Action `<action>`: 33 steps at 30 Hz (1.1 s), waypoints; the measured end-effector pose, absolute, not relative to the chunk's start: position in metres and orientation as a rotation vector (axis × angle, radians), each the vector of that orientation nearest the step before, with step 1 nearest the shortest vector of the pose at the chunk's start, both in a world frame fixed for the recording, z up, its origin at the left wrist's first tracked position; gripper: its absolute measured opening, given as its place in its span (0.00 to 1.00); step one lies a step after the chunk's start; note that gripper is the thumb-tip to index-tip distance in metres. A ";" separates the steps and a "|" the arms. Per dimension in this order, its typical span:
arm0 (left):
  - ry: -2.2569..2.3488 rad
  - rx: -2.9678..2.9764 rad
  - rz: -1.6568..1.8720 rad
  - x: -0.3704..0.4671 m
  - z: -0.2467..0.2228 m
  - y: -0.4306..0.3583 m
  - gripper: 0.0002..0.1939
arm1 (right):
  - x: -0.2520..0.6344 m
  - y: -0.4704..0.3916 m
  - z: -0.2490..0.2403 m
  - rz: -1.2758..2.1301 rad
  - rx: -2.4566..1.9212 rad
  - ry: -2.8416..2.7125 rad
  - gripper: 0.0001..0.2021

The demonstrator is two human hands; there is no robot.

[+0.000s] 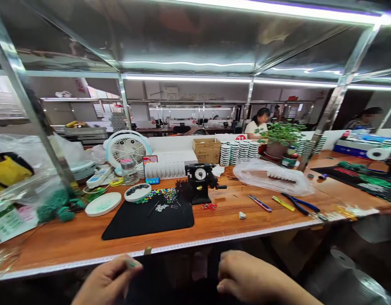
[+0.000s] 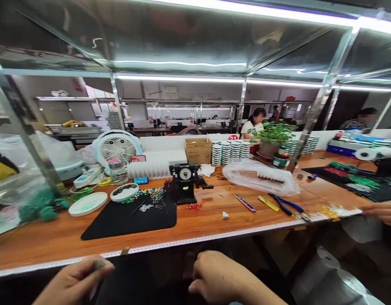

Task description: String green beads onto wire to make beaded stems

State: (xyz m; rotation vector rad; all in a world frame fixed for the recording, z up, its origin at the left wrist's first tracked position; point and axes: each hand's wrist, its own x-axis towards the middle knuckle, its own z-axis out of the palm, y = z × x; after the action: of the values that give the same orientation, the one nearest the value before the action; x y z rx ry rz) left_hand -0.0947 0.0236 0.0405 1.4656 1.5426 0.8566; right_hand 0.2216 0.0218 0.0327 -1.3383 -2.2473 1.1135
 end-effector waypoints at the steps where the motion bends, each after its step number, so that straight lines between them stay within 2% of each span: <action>1: 1.434 1.589 0.746 -0.082 0.043 0.019 0.18 | 0.211 0.022 0.035 1.137 -1.259 -2.179 0.12; 3: 1.273 1.761 0.660 -0.056 0.043 0.011 0.15 | 0.182 0.021 0.032 1.478 -1.010 -1.897 0.26; 4: 1.227 1.772 0.681 -0.045 0.041 0.008 0.14 | 0.167 0.022 0.027 1.715 -0.893 -1.704 0.28; 5: 1.214 1.749 0.723 -0.036 0.039 0.007 0.14 | 0.154 0.023 0.021 1.888 -0.829 -1.511 0.26; 7: 1.207 1.686 0.766 -0.028 0.035 0.011 0.14 | 0.136 0.026 0.005 2.002 -0.786 -1.266 0.22; 11: 1.389 1.877 0.766 -0.051 0.042 0.051 0.16 | 0.137 0.028 -0.014 1.986 -0.772 -1.236 0.20; 14: 1.910 2.124 0.705 -0.090 0.054 0.104 0.17 | 0.145 0.024 -0.017 1.926 -0.861 -1.388 0.20; 17: 2.103 2.149 0.562 -0.122 0.061 0.153 0.14 | 0.146 0.020 -0.022 1.825 -0.960 -1.513 0.21; 20: 2.151 2.242 0.399 -0.134 0.059 0.183 0.11 | 0.144 0.022 -0.031 1.777 -1.034 -1.570 0.22; 26: 2.155 2.334 0.163 -0.132 0.054 0.211 0.15 | 0.145 0.024 -0.034 1.804 -1.045 -1.560 0.23; 33: 2.076 2.335 0.149 -0.135 0.057 0.215 0.15 | 0.147 0.020 -0.032 1.776 -1.072 -1.559 0.18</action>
State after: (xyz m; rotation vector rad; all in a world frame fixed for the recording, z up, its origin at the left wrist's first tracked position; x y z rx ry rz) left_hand -0.1351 0.2152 0.0570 2.3353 2.0758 0.1489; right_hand 0.1471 0.0198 -0.0322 -1.0724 -1.5593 1.7761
